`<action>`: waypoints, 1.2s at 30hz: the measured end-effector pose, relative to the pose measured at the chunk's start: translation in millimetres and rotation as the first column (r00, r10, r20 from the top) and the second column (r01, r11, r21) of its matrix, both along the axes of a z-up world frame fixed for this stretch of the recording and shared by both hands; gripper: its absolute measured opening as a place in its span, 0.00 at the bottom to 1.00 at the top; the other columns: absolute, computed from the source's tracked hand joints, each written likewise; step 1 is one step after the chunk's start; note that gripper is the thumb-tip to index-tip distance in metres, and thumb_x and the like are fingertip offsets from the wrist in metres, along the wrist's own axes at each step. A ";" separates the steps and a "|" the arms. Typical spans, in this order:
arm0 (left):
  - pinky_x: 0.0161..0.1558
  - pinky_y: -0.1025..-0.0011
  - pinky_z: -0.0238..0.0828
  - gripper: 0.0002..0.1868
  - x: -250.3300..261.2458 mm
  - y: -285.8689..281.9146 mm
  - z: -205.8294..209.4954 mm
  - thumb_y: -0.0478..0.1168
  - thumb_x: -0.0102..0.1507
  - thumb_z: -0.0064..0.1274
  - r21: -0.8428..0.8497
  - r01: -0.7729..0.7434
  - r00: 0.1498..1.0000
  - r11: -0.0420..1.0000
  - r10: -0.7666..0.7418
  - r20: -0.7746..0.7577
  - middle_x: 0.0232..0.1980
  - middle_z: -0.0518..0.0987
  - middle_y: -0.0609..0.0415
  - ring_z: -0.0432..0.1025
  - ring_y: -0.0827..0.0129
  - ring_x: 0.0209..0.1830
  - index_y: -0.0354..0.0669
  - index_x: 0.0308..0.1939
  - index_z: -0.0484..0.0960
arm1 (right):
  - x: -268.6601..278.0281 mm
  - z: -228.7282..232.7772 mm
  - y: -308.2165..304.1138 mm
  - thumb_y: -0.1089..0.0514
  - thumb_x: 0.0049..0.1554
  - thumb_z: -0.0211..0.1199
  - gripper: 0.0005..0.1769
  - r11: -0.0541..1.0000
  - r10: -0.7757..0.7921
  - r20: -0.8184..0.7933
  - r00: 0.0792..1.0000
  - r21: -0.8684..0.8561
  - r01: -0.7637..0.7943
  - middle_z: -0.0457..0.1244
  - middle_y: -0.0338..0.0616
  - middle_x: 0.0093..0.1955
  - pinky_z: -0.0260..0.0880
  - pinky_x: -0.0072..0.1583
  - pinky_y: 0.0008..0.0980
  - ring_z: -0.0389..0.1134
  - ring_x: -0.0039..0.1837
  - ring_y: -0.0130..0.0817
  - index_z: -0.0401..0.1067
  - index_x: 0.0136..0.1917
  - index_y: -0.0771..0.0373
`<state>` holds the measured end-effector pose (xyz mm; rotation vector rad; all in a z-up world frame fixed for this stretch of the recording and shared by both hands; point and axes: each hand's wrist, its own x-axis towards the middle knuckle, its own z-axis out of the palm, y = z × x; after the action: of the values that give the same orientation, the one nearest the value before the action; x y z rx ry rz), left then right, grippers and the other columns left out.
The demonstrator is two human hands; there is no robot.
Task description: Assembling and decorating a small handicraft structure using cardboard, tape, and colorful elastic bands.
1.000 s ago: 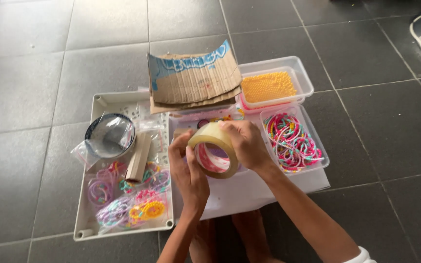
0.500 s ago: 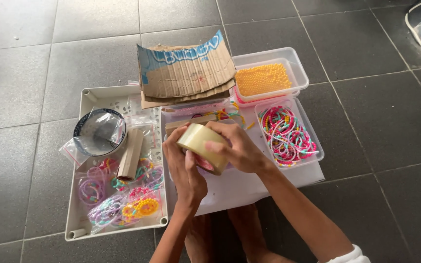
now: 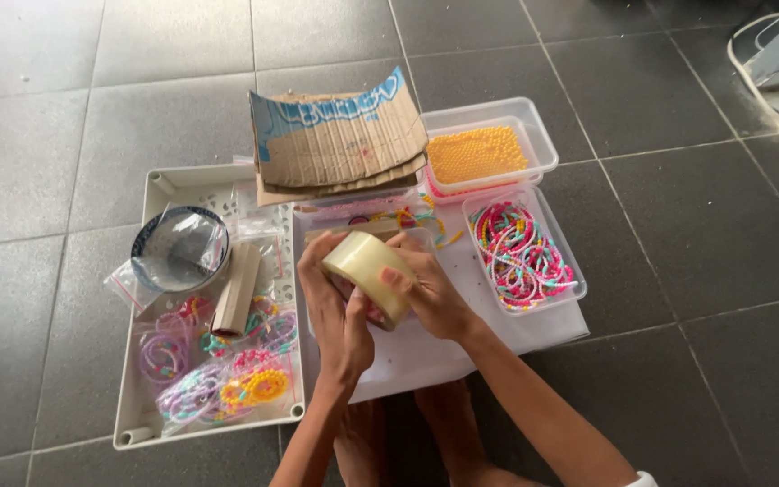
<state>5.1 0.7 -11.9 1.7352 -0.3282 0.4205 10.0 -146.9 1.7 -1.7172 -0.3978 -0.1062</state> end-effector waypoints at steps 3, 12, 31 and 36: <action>0.73 0.55 0.46 0.38 -1.4 0.1 0.0 0.61 0.60 0.33 -0.064 0.039 0.999 0.997 -0.040 -0.018 0.67 0.65 0.46 0.58 0.50 0.70 0.43 0.68 0.61 | 0.2 -3.2 -0.2 0.34 0.64 0.51 0.31 1.000 0.001 -0.009 1.000 0.011 -0.001 0.60 0.42 0.38 0.61 0.61 0.33 0.60 0.56 0.33 0.71 0.33 0.60; 0.72 0.52 0.47 0.44 1.4 -3.8 -5.2 0.60 0.53 0.57 0.051 -0.045 0.981 0.998 0.034 0.189 0.64 0.65 0.45 0.58 0.48 0.66 0.40 0.66 0.63 | -3.2 -13.5 -8.2 0.42 0.62 0.56 0.24 0.993 0.039 -0.086 0.996 0.118 -0.029 0.61 0.43 0.44 0.63 0.55 0.31 0.58 0.53 0.30 0.72 0.34 0.61; 0.63 0.58 0.64 0.42 -0.1 -1.7 3.6 0.64 0.47 0.52 -0.163 0.056 0.997 0.985 -0.047 0.058 0.61 0.68 0.49 0.62 0.59 0.62 0.47 0.59 0.70 | 2.5 -23.4 -12.3 0.44 0.56 0.55 0.22 0.967 0.195 -0.112 0.974 0.186 -0.172 0.63 0.46 0.36 0.67 0.41 0.32 0.64 0.39 0.32 0.75 0.39 0.67; 0.62 0.59 0.64 0.39 -0.7 2.2 7.3 0.66 0.52 0.46 -0.176 0.031 0.999 0.984 -0.024 0.042 0.59 0.71 0.48 0.66 0.59 0.61 0.46 0.60 0.72 | 7.1 -21.6 -10.7 0.41 0.58 0.53 0.24 0.978 0.184 -0.053 0.981 0.110 -0.178 0.64 0.45 0.29 0.67 0.36 0.29 0.64 0.34 0.30 0.73 0.36 0.62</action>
<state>4.5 3.0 -4.6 1.5489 -0.3329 0.4506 17.0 -157.6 -19.9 -1.5693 -0.4915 0.0588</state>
